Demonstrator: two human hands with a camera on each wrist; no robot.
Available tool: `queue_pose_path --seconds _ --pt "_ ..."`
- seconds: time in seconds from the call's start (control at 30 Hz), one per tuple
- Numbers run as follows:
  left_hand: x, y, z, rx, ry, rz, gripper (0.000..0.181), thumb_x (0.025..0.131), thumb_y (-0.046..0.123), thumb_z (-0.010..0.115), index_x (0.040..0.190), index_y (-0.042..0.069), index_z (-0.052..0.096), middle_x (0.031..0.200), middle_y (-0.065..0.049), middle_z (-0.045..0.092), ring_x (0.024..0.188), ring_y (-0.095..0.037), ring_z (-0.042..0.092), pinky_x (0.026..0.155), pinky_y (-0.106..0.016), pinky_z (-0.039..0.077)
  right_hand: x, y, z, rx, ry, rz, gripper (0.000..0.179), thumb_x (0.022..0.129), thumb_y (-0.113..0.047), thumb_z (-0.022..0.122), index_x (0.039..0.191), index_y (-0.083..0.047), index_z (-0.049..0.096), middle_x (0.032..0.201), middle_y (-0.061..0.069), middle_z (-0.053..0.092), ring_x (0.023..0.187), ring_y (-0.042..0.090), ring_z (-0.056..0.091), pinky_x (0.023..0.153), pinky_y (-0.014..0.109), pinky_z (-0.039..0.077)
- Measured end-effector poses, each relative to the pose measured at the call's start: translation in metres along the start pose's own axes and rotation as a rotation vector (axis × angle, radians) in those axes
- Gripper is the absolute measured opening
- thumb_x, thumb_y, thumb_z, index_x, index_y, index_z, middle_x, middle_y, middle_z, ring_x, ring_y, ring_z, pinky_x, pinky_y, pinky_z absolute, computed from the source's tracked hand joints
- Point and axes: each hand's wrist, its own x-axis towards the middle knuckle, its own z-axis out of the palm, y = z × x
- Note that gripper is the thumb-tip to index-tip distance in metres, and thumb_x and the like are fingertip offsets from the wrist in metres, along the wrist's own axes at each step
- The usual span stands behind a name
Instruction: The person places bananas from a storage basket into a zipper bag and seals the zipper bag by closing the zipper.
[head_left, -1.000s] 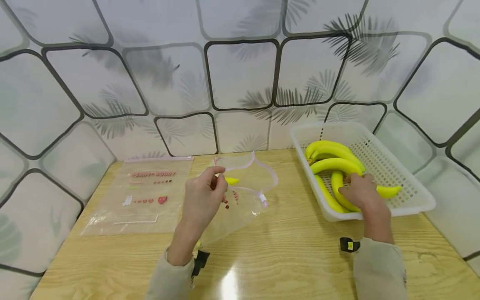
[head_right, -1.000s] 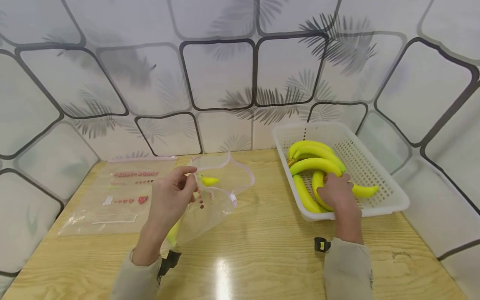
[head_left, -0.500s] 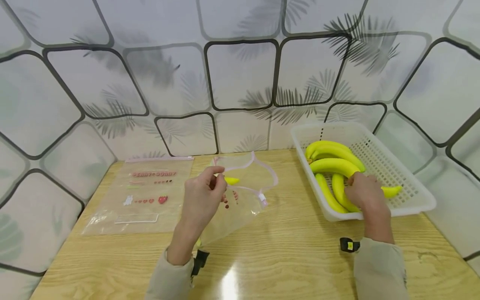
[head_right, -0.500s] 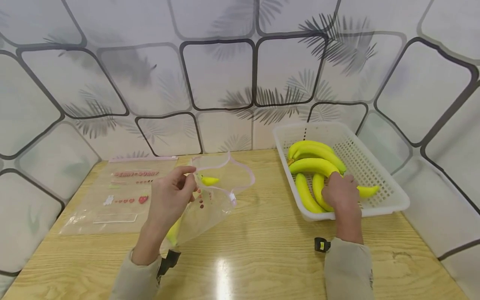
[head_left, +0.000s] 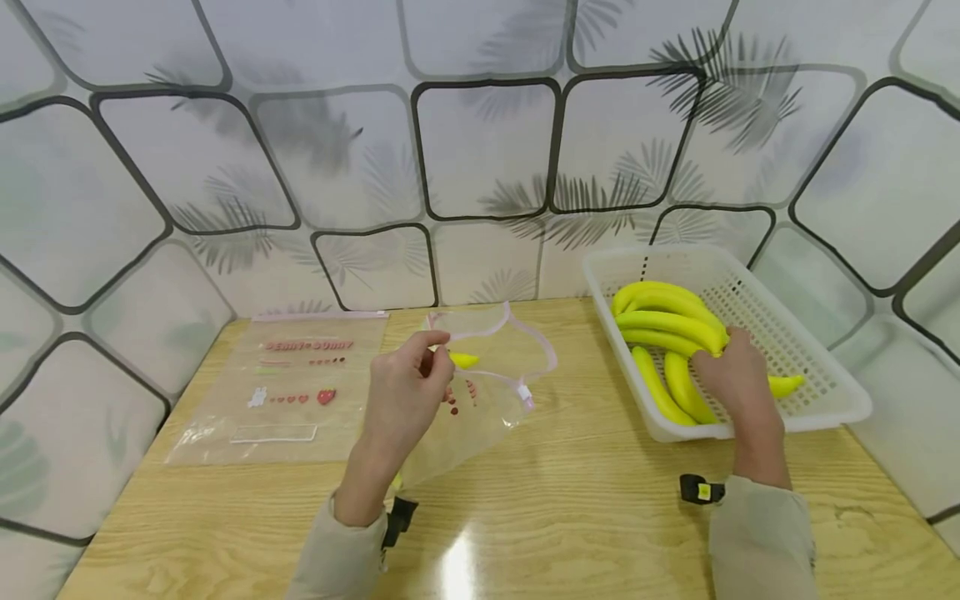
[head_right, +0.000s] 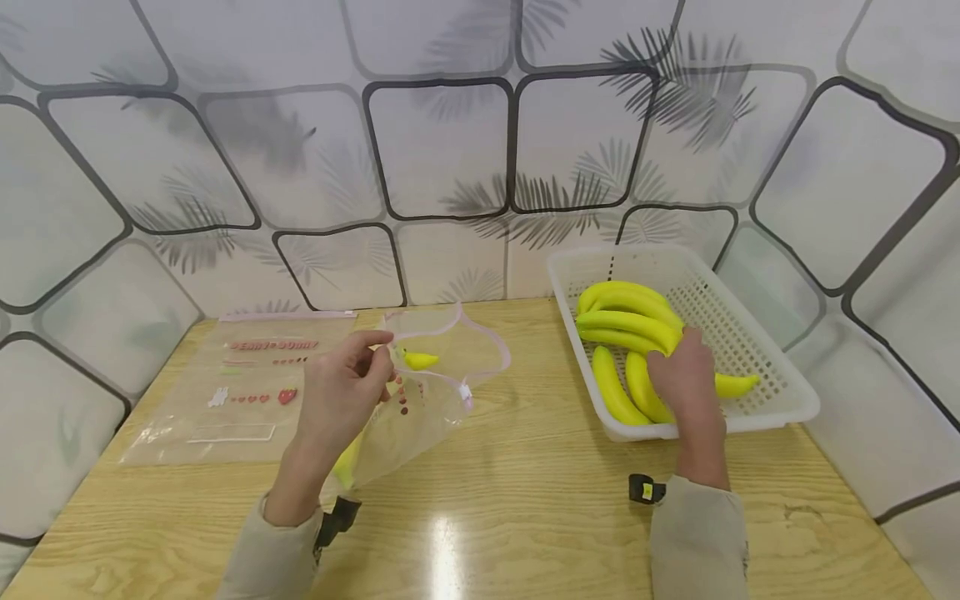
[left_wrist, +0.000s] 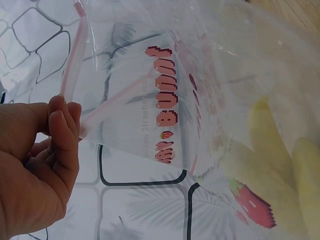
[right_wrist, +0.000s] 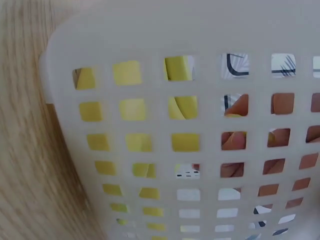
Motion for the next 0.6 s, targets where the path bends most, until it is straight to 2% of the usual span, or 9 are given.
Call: queue_pose_path --seconds 0.1,0.2,0.27,0.4,0.5,0.6 --pt "0.0004 -0.0007 -0.0003 0.003 0.0 0.0 0.018 0.091 -0.004 0.059 0.104 -0.006 0.07 0.058 -0.003 0.061 0.043 -0.005 0.053 0.038 -0.014 0.034 0.0006 0.0 -0.0018 -0.019 -0.095 0.026 0.08 0.096 -0.024 0.039 0.151 0.015 -0.005 0.142 0.044 0.029 0.107 0.043 0.044 0.082 0.049 0.044" --pt "0.0008 -0.0014 -0.0004 0.008 0.002 0.002 0.018 0.091 -0.004 0.059 0.104 -0.006 0.07 0.057 -0.002 0.06 0.043 -0.005 0.052 0.037 -0.014 0.033 0.002 0.001 -0.002 -0.044 -0.138 0.037 0.081 0.095 -0.026 0.04 0.15 0.017 -0.002 0.139 0.042 0.032 0.107 0.042 0.044 0.083 0.047 0.044" --pt "0.001 -0.0014 -0.0005 0.01 0.003 0.001 0.018 0.091 -0.005 0.059 0.104 -0.006 0.07 0.056 -0.002 0.06 0.043 -0.005 0.052 0.037 -0.014 0.034 0.0028 0.0013 -0.0015 -0.07 -0.144 0.041 0.078 0.094 -0.025 0.042 0.149 0.019 0.007 0.131 0.039 0.038 0.102 0.04 0.046 0.079 0.044 0.045" --pt "0.0009 -0.0012 -0.0008 0.012 0.001 -0.004 0.018 0.091 -0.005 0.059 0.105 -0.006 0.07 0.056 -0.002 0.06 0.043 -0.004 0.052 0.036 -0.014 0.034 0.0044 0.0031 0.0005 -0.133 -0.129 0.019 0.064 0.093 -0.02 0.045 0.136 0.024 0.027 0.107 0.032 0.047 0.084 0.034 0.053 0.063 0.035 0.047" --pt "0.0005 -0.0008 -0.0011 0.012 0.003 -0.003 0.018 0.091 -0.004 0.059 0.105 -0.006 0.07 0.056 -0.002 0.059 0.043 -0.005 0.051 0.036 -0.014 0.033 0.0044 0.0043 0.0012 -0.161 -0.122 0.01 0.056 0.091 -0.016 0.045 0.128 0.025 0.034 0.098 0.029 0.048 0.076 0.031 0.053 0.058 0.031 0.046" --pt "0.0002 -0.0006 -0.0017 0.011 0.005 0.001 0.018 0.09 -0.005 0.059 0.104 -0.006 0.071 0.055 -0.002 0.058 0.042 -0.005 0.05 0.037 -0.013 0.032 0.0036 0.0048 0.0008 -0.177 -0.124 0.006 0.053 0.09 -0.013 0.045 0.125 0.026 0.036 0.096 0.028 0.047 0.076 0.032 0.051 0.059 0.032 0.045"
